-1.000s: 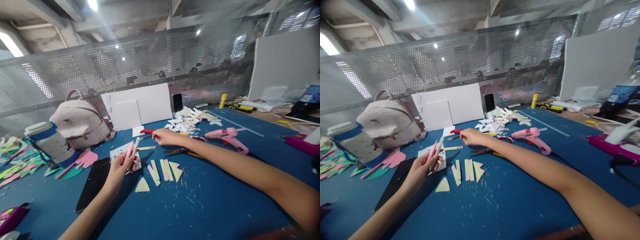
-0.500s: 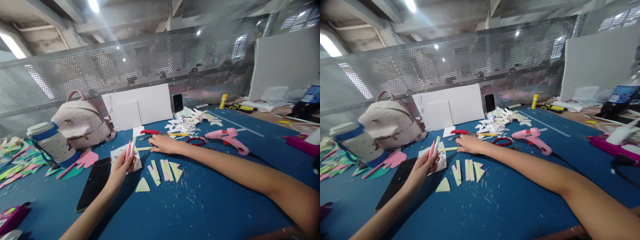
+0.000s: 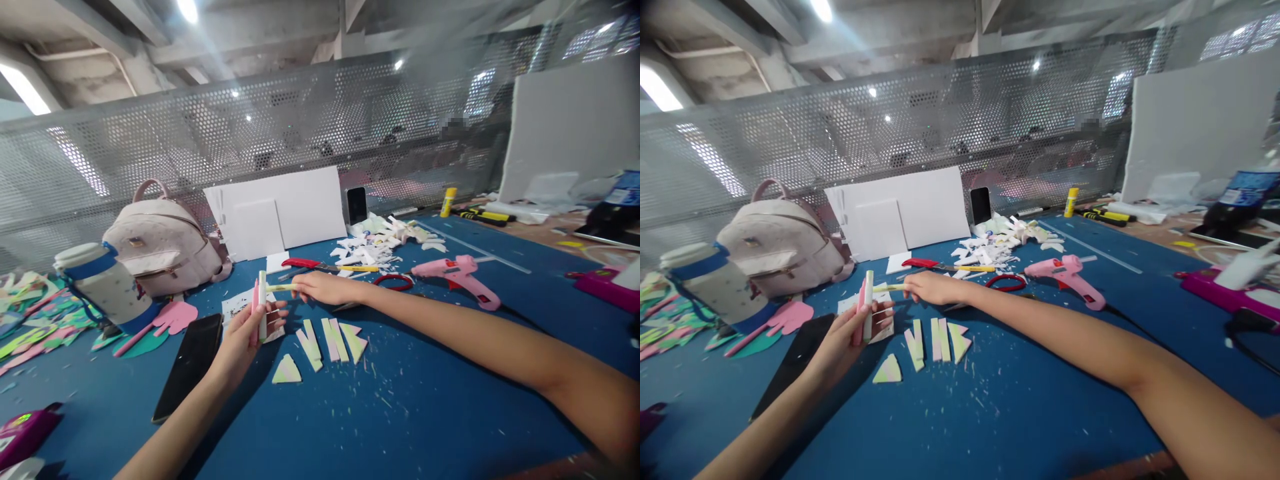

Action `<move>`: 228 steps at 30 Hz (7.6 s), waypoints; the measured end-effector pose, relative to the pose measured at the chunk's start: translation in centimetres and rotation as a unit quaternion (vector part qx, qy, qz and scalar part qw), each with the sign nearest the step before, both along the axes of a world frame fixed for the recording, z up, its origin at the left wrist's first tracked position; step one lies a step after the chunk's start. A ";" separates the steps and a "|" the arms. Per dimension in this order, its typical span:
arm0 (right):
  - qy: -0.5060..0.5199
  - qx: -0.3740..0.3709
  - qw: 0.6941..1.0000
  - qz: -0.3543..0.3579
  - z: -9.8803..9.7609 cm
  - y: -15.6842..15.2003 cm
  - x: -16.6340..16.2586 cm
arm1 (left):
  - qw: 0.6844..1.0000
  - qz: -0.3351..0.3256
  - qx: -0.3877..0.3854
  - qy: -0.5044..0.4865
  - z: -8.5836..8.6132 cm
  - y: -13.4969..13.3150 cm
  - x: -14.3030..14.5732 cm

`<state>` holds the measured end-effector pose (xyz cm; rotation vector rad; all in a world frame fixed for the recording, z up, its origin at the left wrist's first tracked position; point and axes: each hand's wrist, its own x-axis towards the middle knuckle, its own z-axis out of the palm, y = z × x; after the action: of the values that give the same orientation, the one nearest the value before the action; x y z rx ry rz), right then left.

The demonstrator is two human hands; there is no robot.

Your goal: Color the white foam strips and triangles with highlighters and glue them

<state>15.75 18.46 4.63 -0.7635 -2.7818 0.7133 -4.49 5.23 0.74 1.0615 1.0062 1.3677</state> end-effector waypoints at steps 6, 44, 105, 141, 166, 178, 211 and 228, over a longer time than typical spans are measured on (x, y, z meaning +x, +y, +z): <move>0.044 -0.087 0.995 -0.001 0.3 -1.1 -0.9 | 0.996 -0.019 0.010 -0.090 0.7 -0.1 0.5; 0.098 -0.033 0.994 0.047 0.6 -4.3 -1.5 | 0.994 0.034 0.099 0.016 -0.3 -0.8 1.0; 0.018 0.397 0.917 0.045 7.3 -4.8 2.2 | 0.873 0.143 0.231 0.404 0.6 -1.2 0.0; 0.152 -0.011 0.980 0.130 9.1 -4.0 3.5 | 0.877 0.155 0.220 0.398 0.2 -0.9 0.1; 0.076 0.237 0.962 0.115 7.2 -4.6 1.9 | 0.740 0.082 0.309 0.592 0.6 -2.1 0.5; 0.077 0.248 0.959 0.110 7.1 -4.9 1.8 | 0.873 0.065 0.234 0.423 1.0 -2.2 0.9; 0.142 -0.313 0.936 0.075 -0.2 -7.5 -2.2 | 0.956 0.146 0.019 -0.254 2.8 -0.7 0.2; 0.196 -0.418 0.887 0.004 -0.2 -8.1 -3.2 | 0.988 0.085 0.120 -0.048 1.8 -1.2 0.5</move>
<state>12.53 10.38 4.43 -0.6091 -2.0449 1.8745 -3.98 4.07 2.50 1.0916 0.8935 1.6969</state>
